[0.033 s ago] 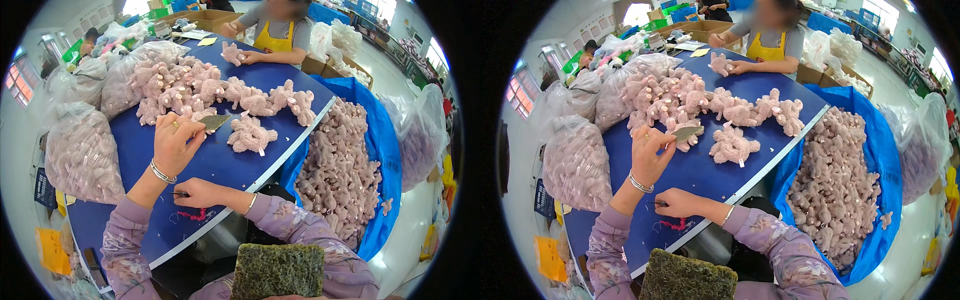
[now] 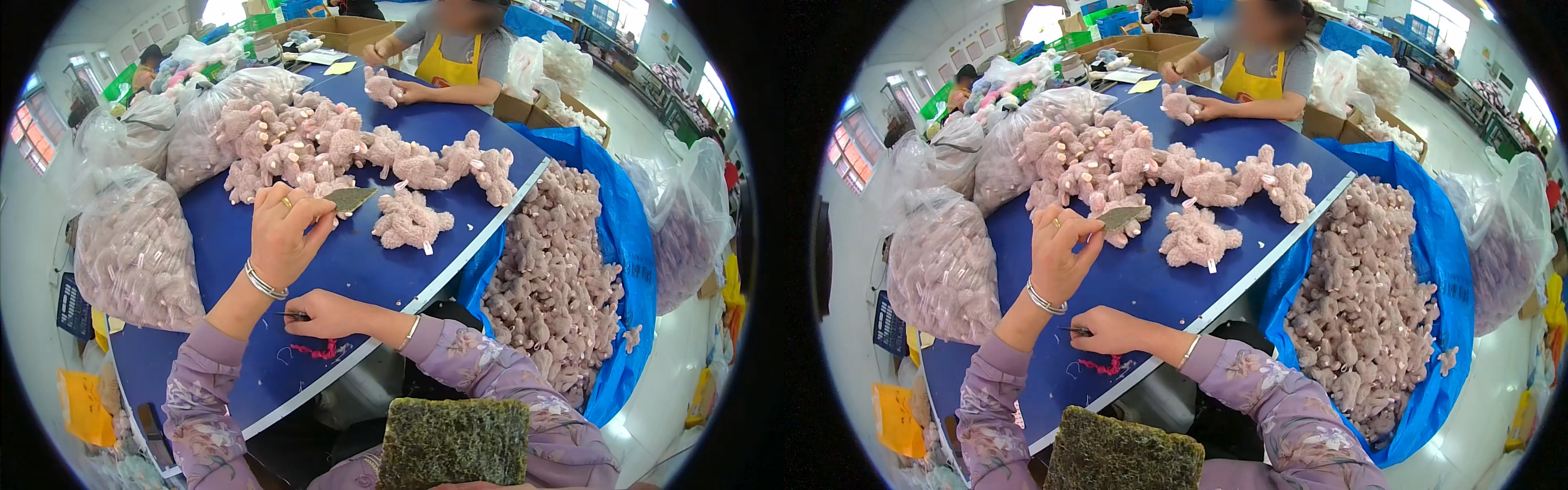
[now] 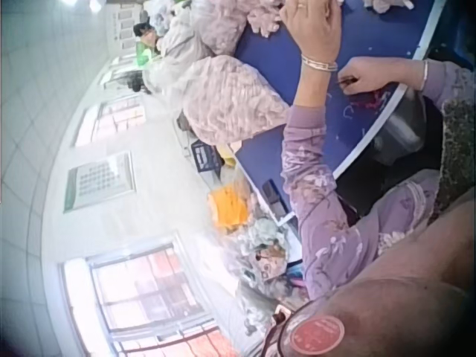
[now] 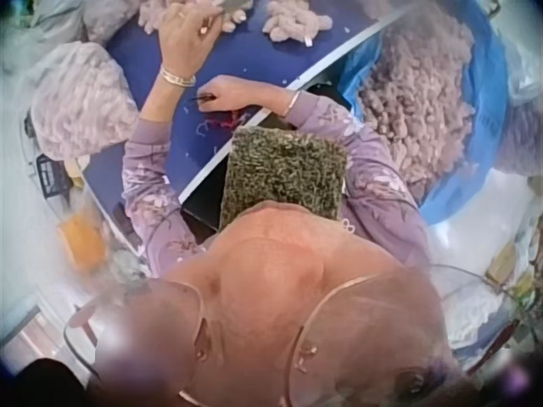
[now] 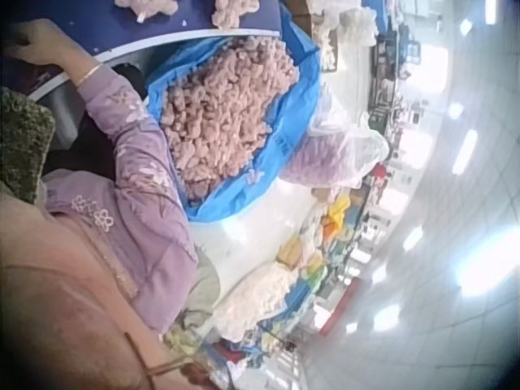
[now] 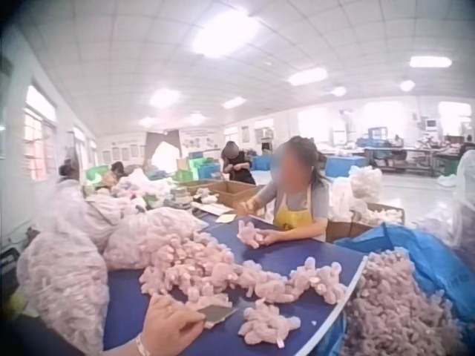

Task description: The person trims loose threads and excess fabric from small pink stuffed toys using scissors. They handle each toy individually, snipping stray fibers and then placing the finished items into a plastic bag.

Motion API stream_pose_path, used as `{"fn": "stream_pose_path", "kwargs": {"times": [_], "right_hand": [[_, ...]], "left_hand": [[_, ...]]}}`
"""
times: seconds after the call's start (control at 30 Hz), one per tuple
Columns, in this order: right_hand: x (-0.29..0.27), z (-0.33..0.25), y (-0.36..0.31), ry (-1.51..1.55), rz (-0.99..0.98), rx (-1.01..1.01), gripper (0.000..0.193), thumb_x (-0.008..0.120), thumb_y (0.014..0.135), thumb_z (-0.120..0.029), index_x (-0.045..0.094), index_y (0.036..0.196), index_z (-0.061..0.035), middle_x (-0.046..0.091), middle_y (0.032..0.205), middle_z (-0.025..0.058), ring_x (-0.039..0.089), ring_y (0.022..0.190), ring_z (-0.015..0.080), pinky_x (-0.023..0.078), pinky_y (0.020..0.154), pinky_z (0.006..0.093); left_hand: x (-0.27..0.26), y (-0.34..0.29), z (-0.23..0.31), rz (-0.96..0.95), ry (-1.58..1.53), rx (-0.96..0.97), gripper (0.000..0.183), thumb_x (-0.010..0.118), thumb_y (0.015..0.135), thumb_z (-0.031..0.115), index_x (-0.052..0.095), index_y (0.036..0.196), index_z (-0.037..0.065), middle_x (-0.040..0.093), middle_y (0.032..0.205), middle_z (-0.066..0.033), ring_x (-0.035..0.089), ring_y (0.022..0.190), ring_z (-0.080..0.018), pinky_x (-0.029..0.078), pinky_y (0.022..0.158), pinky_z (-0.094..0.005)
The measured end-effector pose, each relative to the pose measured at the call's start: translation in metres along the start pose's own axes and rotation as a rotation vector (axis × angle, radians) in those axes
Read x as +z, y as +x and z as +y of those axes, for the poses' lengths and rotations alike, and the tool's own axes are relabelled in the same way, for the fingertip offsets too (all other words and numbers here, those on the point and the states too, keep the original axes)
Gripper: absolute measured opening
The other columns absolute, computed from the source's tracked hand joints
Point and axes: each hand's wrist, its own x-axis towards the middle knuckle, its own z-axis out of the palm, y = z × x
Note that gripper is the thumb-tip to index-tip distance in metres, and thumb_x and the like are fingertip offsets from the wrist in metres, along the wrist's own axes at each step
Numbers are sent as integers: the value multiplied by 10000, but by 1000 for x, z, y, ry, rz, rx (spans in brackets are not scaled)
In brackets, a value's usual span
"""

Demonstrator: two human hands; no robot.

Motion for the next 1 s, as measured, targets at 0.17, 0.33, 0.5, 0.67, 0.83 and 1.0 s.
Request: {"fn": "stream_pose_path", "kwargs": {"times": [0.17, 0.33, 0.5, 0.67, 0.83, 1.0], "right_hand": [[-1, -5, -3, 29, -35, 72, 233, 611, 851, -209, 611, 822, 22, 612, 675, 147, 597, 618, 269, 471, 616, 385], [1, 2, -2, -13, -47, 31, 247, 632, 841, -244, 624, 826, 2, 634, 707, 147, 615, 648, 305, 475, 625, 398], [-4, -3, -9, -62, -106, 16, 299, 653, 839, -317, 640, 805, -20, 645, 729, 142, 624, 680, 328, 472, 606, 411], [5, 10, -2, -64, -176, -18, 306, 639, 844, -317, 608, 791, -17, 614, 687, 148, 564, 596, 335, 425, 553, 425], [-1, 7, -9, 142, 6, -281, 511, 650, 844, -308, 533, 1263, -40, 577, 1254, 171, 539, 1114, 351, 432, 959, 373], [0, 17, -17, 127, -12, -202, 487, 643, 846, -289, 538, 1256, -49, 589, 1226, 178, 565, 1075, 349, 453, 900, 390]], "left_hand": [[4, 7, 2, -12, -7, 18, 257, 758, 661, 16, 616, 840, 133, 574, 694, 23, 506, 687, -191, 357, 687, -341], [34, 24, -8, -28, -4, 52, 189, 738, 705, 68, 604, 818, 140, 565, 704, 16, 534, 742, -193, 371, 707, -347], [116, 75, -47, -4, 52, 94, 96, 694, 768, 138, 603, 790, 157, 588, 732, 12, 566, 804, -188, 388, 733, -355], [188, 114, -87, -24, 159, 110, 53, 669, 796, 174, 616, 793, 170, 608, 755, 32, 573, 823, -175, 397, 747, -354], [237, 138, -89, -25, 120, 60, 44, 672, 787, 162, 629, 792, 161, 623, 771, 24, 581, 838, -182, 407, 755, -353], [252, 145, -80, -82, 135, 68, 38, 669, 796, 161, 633, 804, 154, 625, 782, 26, 577, 843, -181, 403, 753, -356]]}}
